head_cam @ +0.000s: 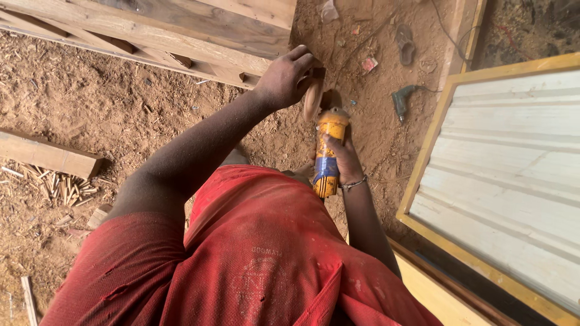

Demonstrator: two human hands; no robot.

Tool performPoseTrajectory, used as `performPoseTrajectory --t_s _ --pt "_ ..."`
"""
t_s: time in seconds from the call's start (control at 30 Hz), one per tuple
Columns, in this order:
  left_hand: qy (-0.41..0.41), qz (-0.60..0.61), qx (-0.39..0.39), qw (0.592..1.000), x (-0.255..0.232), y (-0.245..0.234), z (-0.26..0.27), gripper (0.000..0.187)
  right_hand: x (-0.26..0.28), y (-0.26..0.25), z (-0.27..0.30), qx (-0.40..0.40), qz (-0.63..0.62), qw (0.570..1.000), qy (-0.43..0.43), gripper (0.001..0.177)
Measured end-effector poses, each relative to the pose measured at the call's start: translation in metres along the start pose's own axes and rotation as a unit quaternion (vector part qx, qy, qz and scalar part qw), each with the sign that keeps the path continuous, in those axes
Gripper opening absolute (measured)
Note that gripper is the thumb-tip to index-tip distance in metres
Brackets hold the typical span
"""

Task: The person marks wood with a pencil, rubs wood pieces together, and uses an angle grinder to shape wooden blocks.

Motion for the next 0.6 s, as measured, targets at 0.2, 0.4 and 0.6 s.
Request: performPoseTrajectory --t_s 0.2,0.4,0.6 --pt "0.016 -0.004 -0.015 1.000 -0.007 -0.005 0.001 0.030 0.009 -0.014 0.008 -0.024 0.026 0.999 -0.024 0.088" --pt "0.018 0.022 -0.019 0.999 -0.009 -0.005 0.001 0.027 -0.003 -0.005 -0.002 -0.004 0.030 0.999 -0.015 0.089" --pt "0.026 0.010 -0.021 0.999 -0.007 -0.002 0.001 0.026 0.012 -0.008 0.009 0.001 0.019 0.999 -0.037 0.090"
Point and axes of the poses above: each hand's wrist, its own z-axis away from the middle knuckle, its own y-axis out of the palm, x = y × z, the point moved 10 cm from there along -z, towards the middle knuckle, and after that the axes turned 5 degrees about z, right-handed, at the moved point
